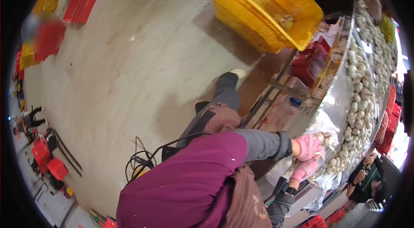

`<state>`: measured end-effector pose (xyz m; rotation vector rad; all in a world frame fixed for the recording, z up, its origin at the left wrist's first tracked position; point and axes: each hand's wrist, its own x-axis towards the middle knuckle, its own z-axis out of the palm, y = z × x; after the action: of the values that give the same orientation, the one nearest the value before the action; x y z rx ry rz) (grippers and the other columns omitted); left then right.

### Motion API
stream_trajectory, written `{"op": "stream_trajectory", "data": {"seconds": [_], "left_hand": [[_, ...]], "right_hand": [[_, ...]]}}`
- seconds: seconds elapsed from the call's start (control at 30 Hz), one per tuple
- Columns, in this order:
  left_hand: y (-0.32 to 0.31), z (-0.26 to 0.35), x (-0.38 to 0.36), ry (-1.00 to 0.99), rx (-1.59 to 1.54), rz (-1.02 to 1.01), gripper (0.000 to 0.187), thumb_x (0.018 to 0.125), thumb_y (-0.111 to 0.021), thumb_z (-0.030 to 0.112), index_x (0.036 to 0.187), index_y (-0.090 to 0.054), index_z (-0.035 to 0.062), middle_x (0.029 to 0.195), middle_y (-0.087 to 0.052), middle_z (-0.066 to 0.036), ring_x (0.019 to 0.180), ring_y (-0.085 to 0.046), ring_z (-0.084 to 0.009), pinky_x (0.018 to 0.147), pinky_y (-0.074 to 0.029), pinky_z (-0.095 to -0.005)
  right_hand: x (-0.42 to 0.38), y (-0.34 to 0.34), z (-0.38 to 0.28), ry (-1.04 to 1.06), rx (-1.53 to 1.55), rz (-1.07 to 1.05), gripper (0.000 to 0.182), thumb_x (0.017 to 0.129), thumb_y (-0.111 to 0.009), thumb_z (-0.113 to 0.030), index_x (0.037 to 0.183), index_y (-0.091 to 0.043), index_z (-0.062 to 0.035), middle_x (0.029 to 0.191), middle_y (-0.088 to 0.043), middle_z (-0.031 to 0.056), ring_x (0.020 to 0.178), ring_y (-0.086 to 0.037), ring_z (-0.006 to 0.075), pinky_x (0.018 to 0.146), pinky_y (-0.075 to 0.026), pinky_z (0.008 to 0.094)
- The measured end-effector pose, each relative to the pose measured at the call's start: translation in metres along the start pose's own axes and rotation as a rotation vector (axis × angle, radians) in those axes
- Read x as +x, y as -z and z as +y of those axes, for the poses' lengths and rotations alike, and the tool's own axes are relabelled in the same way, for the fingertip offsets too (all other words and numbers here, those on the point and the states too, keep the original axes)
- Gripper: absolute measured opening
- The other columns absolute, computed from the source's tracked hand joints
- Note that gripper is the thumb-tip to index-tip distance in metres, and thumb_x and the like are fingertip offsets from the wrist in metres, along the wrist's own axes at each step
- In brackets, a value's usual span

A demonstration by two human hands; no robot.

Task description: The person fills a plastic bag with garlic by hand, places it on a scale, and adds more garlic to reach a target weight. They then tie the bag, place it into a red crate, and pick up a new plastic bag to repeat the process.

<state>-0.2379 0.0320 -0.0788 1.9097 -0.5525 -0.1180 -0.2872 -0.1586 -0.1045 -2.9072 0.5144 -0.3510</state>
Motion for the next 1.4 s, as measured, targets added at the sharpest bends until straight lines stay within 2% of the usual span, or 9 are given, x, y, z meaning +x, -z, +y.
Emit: {"op": "stream_trajectory", "data": {"seconds": [0.3, 0.53, 0.63, 0.67, 0.8, 1.0, 1.2, 1.27, 1.4], "left_hand": [[-0.006, 0.059, 0.032, 0.086, 0.771, -0.231, 0.030, 0.085, -0.050, 0.029, 0.097, -0.067, 0.0065, 0.098, -0.061, -0.011, 0.093, -0.054, -0.0278, 0.080, -0.040, -0.0418], [0.112, 0.039, 0.190, -0.281, 0.381, -0.252, 0.018, 0.065, -0.061, 0.015, 0.082, -0.061, 0.0074, 0.082, -0.058, -0.016, 0.070, -0.059, -0.0280, 0.059, -0.049, -0.0434], [0.131, -0.049, 0.308, -0.218, 0.710, 0.182, 0.037, 0.073, -0.060, 0.014, 0.109, -0.055, 0.0084, 0.096, -0.057, -0.016, 0.088, -0.057, -0.0350, 0.073, -0.048, -0.0453], [0.152, -0.077, 0.382, 0.164, 0.427, 0.213, 0.044, 0.078, -0.060, 0.023, 0.120, -0.053, 0.0111, 0.113, -0.055, -0.018, 0.100, -0.055, -0.0360, 0.085, -0.045, -0.0436], [0.164, -0.122, 0.451, 0.449, 0.996, 0.056, 0.057, 0.081, -0.057, 0.052, 0.129, -0.049, 0.0224, 0.135, -0.043, -0.010, 0.125, -0.040, -0.0328, 0.095, -0.034, -0.0521], [0.143, -0.132, 0.423, 0.146, 0.965, -0.193, 0.050, 0.084, -0.053, 0.052, 0.113, -0.061, 0.0117, 0.119, -0.056, -0.012, 0.111, -0.051, -0.0352, 0.095, -0.036, -0.0448], [0.149, -0.111, 0.412, -0.241, 0.685, -0.061, 0.030, 0.078, -0.065, 0.022, 0.105, -0.062, 0.0085, 0.117, -0.057, -0.013, 0.109, -0.052, -0.0355, 0.093, -0.042, -0.0423], [0.137, -0.106, 0.408, -0.498, 0.508, -0.615, 0.033, 0.072, -0.065, 0.006, 0.104, -0.062, 0.0115, 0.114, -0.057, -0.013, 0.106, -0.053, -0.0360, 0.090, -0.046, -0.0407], [0.117, -0.105, 0.405, -0.516, 0.742, -0.679, 0.029, 0.073, -0.063, 0.007, 0.101, -0.064, 0.0157, 0.109, -0.055, -0.013, 0.101, -0.054, -0.0370, 0.081, -0.050, -0.0419]], "right_hand": [[-0.020, 0.025, -0.034, -0.247, 0.327, -0.115, 0.035, 0.090, -0.052, -0.032, 0.092, -0.062, 0.0016, 0.095, -0.061, 0.0145, 0.088, -0.054, 0.0245, 0.079, -0.043, 0.0365], [-0.002, 0.056, -0.064, -0.001, -0.008, -0.109, 0.035, 0.088, -0.054, -0.030, 0.100, -0.064, 0.0017, 0.107, -0.059, 0.0159, 0.100, -0.054, 0.0299, 0.090, -0.042, 0.0395], [0.016, 0.091, -0.073, -0.273, 0.186, 0.173, 0.026, 0.086, -0.055, -0.011, 0.108, -0.059, 0.0033, 0.117, -0.053, 0.0172, 0.110, -0.051, 0.0310, 0.100, -0.037, 0.0419], [0.040, 0.114, -0.065, -0.365, 0.188, 0.286, 0.025, 0.087, -0.054, -0.009, 0.107, -0.058, 0.0044, 0.116, -0.054, 0.0169, 0.110, -0.051, 0.0301, 0.099, -0.037, 0.0402], [0.121, 0.125, -0.061, -0.430, 0.292, 0.325, 0.021, 0.086, -0.054, -0.004, 0.103, -0.060, 0.0060, 0.111, -0.058, 0.0157, 0.107, -0.053, 0.0287, 0.097, -0.039, 0.0372], [0.253, 0.021, -0.127, -0.143, 0.667, -0.008, 0.023, 0.074, -0.061, -0.008, 0.095, -0.065, -0.0012, 0.102, -0.062, 0.0171, 0.097, -0.059, 0.0328, 0.089, -0.046, 0.0397], [0.322, -0.059, -0.202, 0.196, 0.230, -0.504, 0.052, 0.070, -0.068, -0.017, 0.120, -0.054, -0.0098, 0.123, -0.051, 0.0100, 0.113, -0.049, 0.0290, 0.088, -0.047, 0.0391], [0.326, -0.062, -0.218, 0.132, 0.122, -0.658, 0.054, 0.070, -0.069, -0.018, 0.121, -0.053, -0.0100, 0.122, -0.051, 0.0103, 0.111, -0.050, 0.0286, 0.087, -0.046, 0.0398], [0.296, -0.047, -0.208, 0.138, 0.077, -0.716, 0.059, 0.071, -0.070, -0.025, 0.123, -0.049, -0.0100, 0.123, -0.048, 0.0119, 0.111, -0.050, 0.0283, 0.088, -0.045, 0.0414]]}}
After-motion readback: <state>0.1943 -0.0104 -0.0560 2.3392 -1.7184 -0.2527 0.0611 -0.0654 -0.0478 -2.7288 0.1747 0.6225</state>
